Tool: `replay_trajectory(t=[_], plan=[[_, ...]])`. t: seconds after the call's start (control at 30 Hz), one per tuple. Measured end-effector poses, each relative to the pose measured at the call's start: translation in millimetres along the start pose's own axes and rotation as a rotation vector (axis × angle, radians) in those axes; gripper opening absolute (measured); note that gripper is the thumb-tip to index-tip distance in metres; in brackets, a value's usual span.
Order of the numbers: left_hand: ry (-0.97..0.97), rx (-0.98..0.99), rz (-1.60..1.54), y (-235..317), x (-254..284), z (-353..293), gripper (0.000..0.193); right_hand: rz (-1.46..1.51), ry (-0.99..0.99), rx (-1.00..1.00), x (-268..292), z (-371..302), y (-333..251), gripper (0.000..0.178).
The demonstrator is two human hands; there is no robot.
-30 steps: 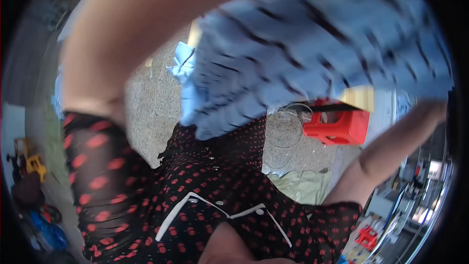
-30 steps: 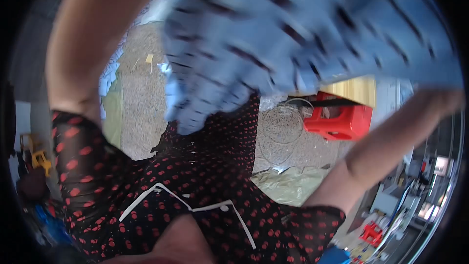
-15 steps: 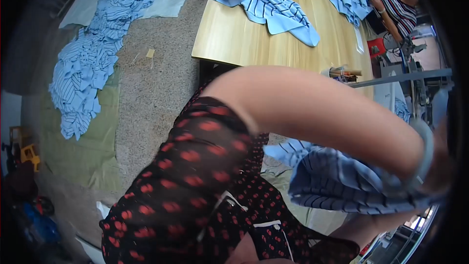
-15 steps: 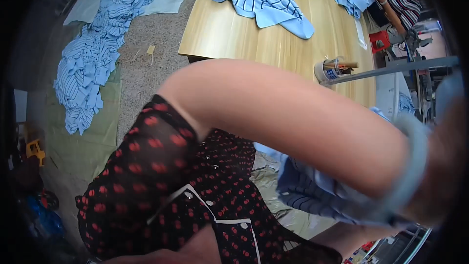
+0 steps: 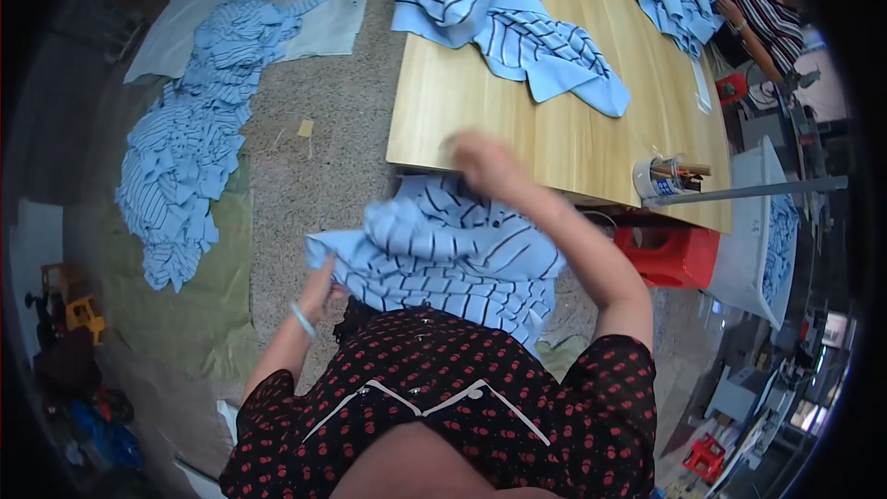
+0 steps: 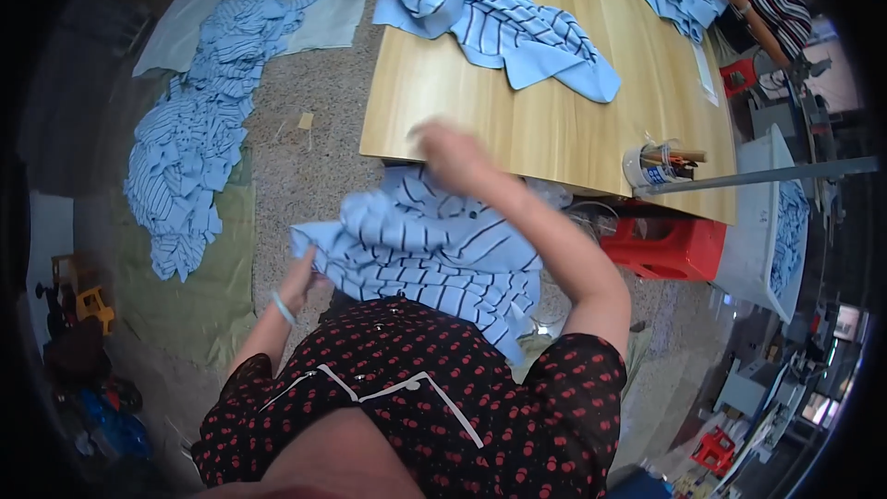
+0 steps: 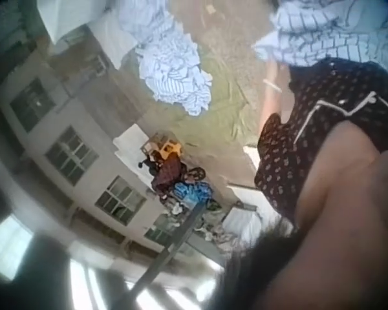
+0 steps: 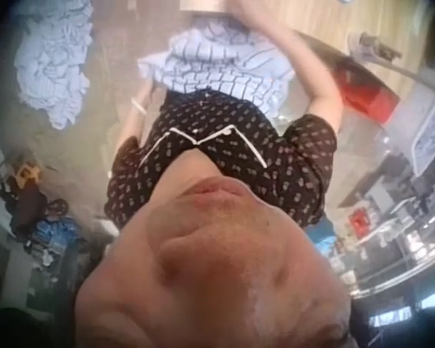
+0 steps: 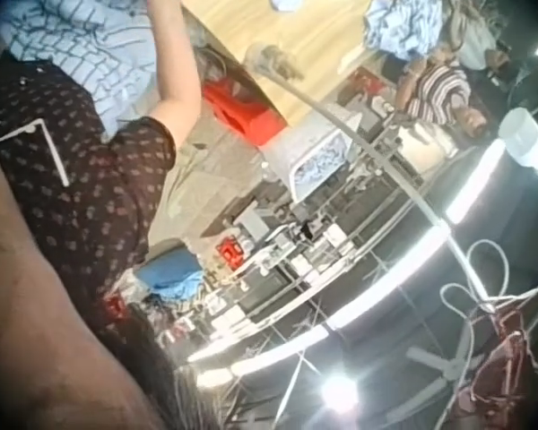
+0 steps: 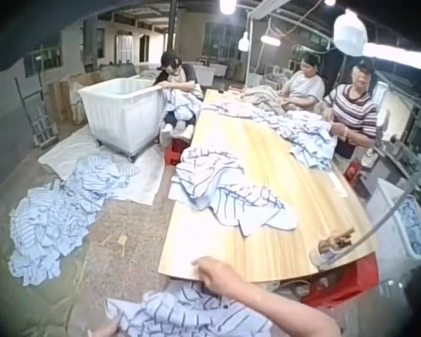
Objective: Inspecting and checking blue and white striped fabric garments in a sewing factory.
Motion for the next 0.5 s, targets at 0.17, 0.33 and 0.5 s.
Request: replay_trajectory(t=[0.17,0.33,0.5], plan=[[0.147,-0.252,0.574,39.5,40.5,42.6,0.030,-0.753,0.635,-0.163,143.4,17.5,137.3,0.041],[0.303,-0.909,0.623,168.8,-29.3,30.2,0.019,-0.633,0.531,-0.712,157.5,-4.7,180.0,0.034],[0.044,-1.130,0.688,250.5,-130.7,13.7,0.017,-0.486,0.344,-0.302,121.1,-25.6,130.4,0.021]])
Point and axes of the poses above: each hand's wrist, its own z-axis towards the middle knuckle, its own x-axis out of the back of the hand, y = z × x, the point moved 3 cm from there along z, towards the middle knuckle, and after that the axes turned 7 degrees about z, right-handed, at the moved point
